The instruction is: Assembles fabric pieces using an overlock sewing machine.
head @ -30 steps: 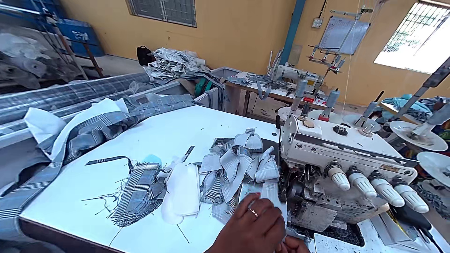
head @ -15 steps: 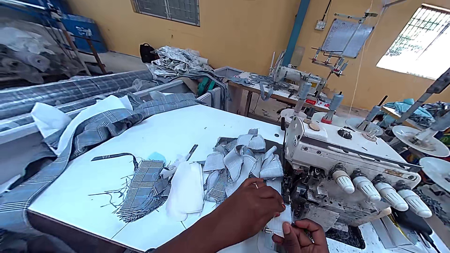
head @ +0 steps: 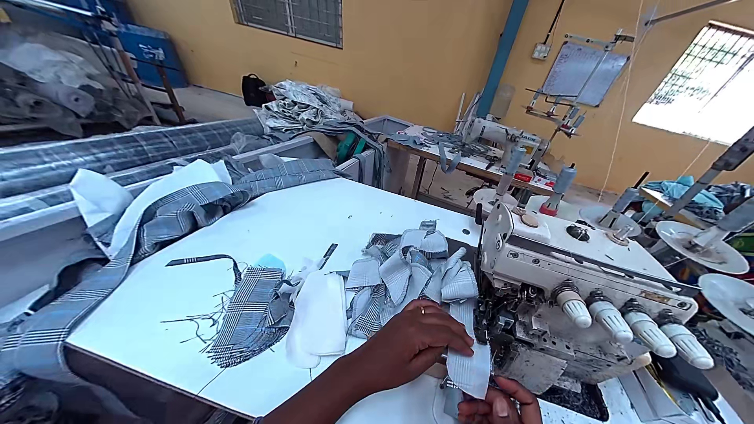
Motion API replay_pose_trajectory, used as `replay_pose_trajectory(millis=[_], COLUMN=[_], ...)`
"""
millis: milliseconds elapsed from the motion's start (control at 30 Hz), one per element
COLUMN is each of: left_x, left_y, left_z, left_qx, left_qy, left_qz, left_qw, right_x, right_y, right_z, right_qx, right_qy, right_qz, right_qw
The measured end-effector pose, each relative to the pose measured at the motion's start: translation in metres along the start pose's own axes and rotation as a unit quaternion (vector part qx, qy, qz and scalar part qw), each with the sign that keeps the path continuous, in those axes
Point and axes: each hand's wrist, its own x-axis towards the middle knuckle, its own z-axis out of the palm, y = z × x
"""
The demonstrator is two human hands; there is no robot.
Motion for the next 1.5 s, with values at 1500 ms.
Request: replay_pose_trajectory(millis=[1500], left_x=[-0.021], left_y=[0.002], left_z=[0.027], left_qx=[0.045], left_qy=[0.143], left_qz=[0.027], left_qw=[0.988], right_x=[-0.002], right_y=[-0.002], right_z=[0.007], right_qx=[-0.037], right_qy=[0.029], right_qz=[-0.017], right_qw=[0.999])
